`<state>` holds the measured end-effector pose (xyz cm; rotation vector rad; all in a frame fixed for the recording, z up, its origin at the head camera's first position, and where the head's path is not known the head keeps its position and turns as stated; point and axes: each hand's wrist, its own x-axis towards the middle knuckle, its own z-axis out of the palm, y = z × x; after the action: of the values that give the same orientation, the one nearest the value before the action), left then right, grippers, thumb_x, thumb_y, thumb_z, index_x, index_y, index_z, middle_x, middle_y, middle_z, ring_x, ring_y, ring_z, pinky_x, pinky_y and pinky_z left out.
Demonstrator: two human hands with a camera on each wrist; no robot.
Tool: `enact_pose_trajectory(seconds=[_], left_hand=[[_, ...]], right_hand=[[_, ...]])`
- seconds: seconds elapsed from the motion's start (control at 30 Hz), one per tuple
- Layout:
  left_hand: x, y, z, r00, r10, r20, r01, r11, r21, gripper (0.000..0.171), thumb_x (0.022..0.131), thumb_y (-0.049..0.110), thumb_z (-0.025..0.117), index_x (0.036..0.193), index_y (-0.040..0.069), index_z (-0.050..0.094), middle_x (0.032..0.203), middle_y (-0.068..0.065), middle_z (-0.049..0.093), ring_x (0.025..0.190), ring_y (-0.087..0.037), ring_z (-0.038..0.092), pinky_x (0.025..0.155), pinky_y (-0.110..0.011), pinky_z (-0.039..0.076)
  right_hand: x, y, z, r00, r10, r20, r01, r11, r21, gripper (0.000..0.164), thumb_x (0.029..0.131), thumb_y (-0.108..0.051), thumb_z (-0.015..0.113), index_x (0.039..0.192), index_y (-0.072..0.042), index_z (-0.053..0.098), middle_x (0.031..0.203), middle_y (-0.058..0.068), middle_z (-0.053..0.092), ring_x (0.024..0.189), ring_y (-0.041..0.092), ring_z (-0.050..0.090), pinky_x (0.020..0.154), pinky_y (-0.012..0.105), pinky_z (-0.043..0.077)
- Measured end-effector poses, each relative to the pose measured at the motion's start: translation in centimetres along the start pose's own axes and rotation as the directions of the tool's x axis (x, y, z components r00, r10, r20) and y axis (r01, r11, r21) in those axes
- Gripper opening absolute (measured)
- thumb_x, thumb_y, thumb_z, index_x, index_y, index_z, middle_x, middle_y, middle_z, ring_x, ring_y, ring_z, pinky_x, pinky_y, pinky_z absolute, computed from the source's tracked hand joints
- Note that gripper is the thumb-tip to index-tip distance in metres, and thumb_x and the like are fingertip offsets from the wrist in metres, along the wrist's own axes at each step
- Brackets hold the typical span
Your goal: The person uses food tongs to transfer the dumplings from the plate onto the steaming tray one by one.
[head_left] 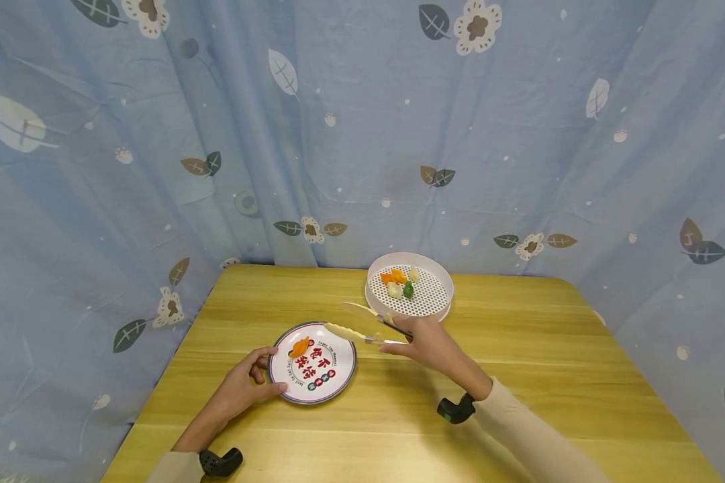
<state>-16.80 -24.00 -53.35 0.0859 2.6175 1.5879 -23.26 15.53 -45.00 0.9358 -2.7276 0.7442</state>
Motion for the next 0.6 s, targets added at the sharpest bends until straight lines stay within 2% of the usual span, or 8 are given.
enact_pose_trajectory(seconds=[0.1,0.33,0.5,0.6], left_hand=[[0.0,-0.1,0.0,1.000,0.003,-0.003,-0.003,1.000,0.001,0.078,0.078,0.029,0.092,0.144,0.015,0.055,0.111,-0.010,0.052,0.089,-0.023,0.044,0.071,-0.031,0.038],[0.0,-0.1,0.1,1.000,-0.001,-0.009,0.001,1.000,0.014,0.078,0.077,0.030,0.093,0.144,0.015,0.055,0.111,-0.009,0.051,0.089,-0.023,0.044,0.071,-0.031,0.039],[0.0,-0.1,0.1,1.000,-0.009,-0.012,0.009,1.000,0.011,0.079,0.076,0.030,0.094,0.144,0.015,0.056,0.112,-0.009,0.051,0.090,-0.023,0.044,0.072,-0.030,0.039],[0.1,-0.1,0.1,1.000,-0.010,-0.013,0.011,1.000,0.013,0.079,0.076,0.030,0.094,0.144,0.015,0.056,0.111,-0.009,0.052,0.090,-0.023,0.045,0.072,-0.030,0.040]], right_hand=[[0.1,-0.4,0.3,1.000,-0.022,0.007,0.022,1.000,-0.015,0.048,0.083,-0.050,0.084,0.076,-0.019,0.048,0.068,-0.011,0.025,0.061,0.004,0.030,0.056,0.024,0.027],[0.4,-1.0,1.4,0.998,-0.056,0.011,0.057,0.997,-0.058,0.038,0.081,-0.050,0.084,0.086,-0.020,0.063,0.064,-0.013,0.030,0.061,0.006,0.035,0.055,0.024,0.031],[0.4,-1.7,2.3,0.996,-0.067,0.059,0.070,0.996,-0.046,0.039,0.083,-0.053,0.082,0.087,-0.021,0.059,0.063,-0.013,0.027,0.058,0.003,0.031,0.053,0.022,0.028],[0.4,-2.0,2.7,0.995,-0.056,0.082,0.059,0.998,-0.038,0.040,0.083,-0.054,0.082,0.087,-0.022,0.058,0.063,-0.013,0.029,0.057,0.003,0.034,0.053,0.022,0.030]])
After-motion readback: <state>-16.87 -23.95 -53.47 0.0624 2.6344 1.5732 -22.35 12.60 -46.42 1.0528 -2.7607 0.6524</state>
